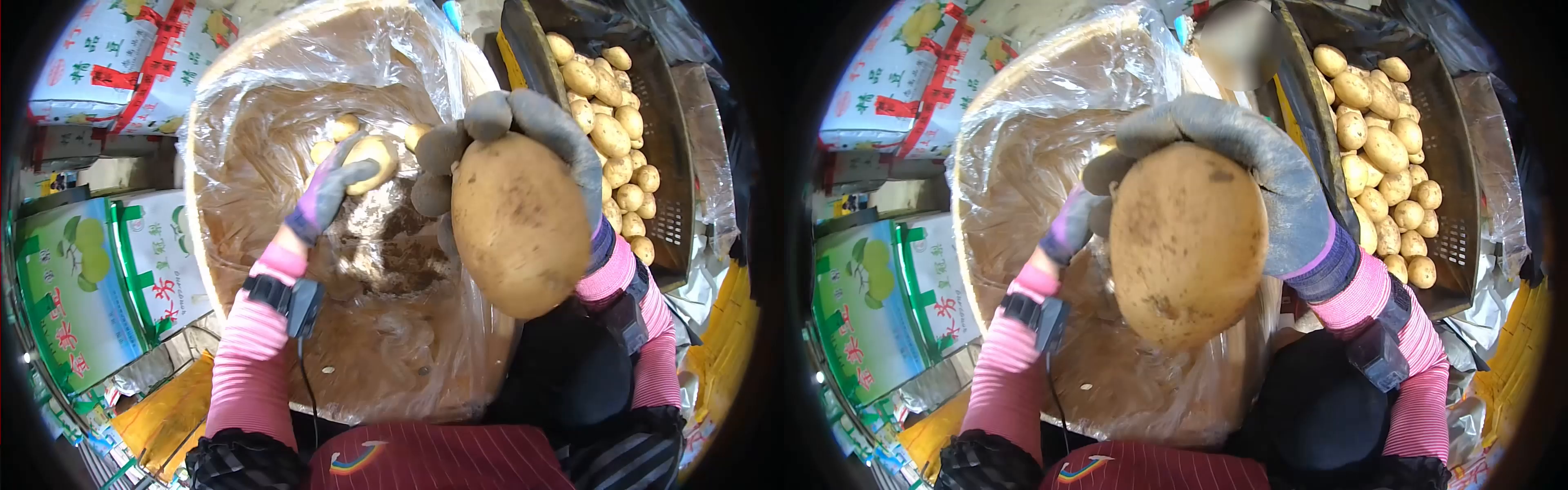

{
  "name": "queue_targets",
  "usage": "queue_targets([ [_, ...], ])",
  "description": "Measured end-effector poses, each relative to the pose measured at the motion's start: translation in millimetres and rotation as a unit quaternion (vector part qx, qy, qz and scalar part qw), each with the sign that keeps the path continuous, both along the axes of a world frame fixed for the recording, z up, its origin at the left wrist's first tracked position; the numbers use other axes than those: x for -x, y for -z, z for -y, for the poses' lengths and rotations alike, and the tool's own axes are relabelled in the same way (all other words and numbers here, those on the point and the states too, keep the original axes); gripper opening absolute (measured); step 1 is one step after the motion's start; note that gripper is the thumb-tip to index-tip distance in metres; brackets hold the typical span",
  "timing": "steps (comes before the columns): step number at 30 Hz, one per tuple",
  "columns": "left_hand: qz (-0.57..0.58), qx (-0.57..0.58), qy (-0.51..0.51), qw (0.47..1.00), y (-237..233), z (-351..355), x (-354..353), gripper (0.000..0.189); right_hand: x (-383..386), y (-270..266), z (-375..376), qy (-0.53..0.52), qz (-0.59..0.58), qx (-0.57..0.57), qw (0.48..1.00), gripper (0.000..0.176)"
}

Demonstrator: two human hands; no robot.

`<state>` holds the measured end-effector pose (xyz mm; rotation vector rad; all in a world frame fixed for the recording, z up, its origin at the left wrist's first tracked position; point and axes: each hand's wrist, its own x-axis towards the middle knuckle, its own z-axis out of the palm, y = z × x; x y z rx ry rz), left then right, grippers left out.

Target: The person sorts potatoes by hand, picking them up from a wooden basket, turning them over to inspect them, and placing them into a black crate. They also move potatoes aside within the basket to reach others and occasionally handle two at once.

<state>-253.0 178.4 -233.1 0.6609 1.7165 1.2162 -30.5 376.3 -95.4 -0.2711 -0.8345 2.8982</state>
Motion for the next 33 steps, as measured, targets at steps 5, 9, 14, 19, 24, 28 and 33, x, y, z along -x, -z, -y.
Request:
queue_targets([
  [5, 0.41, -0.18, -0.09, 0.89, -99.8, 29.0, -31.0, 0.067, -9.9, -20.0, 1.0, -0.041, -0.067, -0.048, 0.996, 0.058],
  [9, 0.304, -0.219, -0.114, 0.92, -152.7, 26.7, -74.2, 0.073, -18.1, -24.3, -6.7, -0.022, -0.062, -0.279, 0.958, 0.069],
  [14, -0.453, -0.162, -0.035, 0.876, -159.1, 22.0, -110.8, 0.094, -26.4, -34.8, 10.7, -0.082, -0.047, -0.427, 0.899, 0.086],
  [19, -0.011, -0.074, -0.18, 0.981, -216.9, -11.3, -134.9, 0.085, -35.9, -35.9, 7.1, -0.069, -0.099, -0.199, 0.973, 0.097],
  [24, -0.3, -0.138, -0.1, 0.938, -208.1, -26.0, -166.7, 0.071, -26.0, -0.9, 10.4, 0.005, -0.121, -0.491, 0.863, 0.09],
  [28, -0.335, -0.12, -0.149, 0.923, -201.8, -32.6, -163.2, 0.058, -27.6, -2.6, 15.5, 0.036, -0.112, -0.555, 0.823, 0.082],
  [33, -0.581, -0.111, -0.043, 0.805, -193.6, -16.7, -116.9, 0.03, -27.2, -8.9, 19.7, 0.058, -0.16, -0.523, 0.835, 0.079],
])
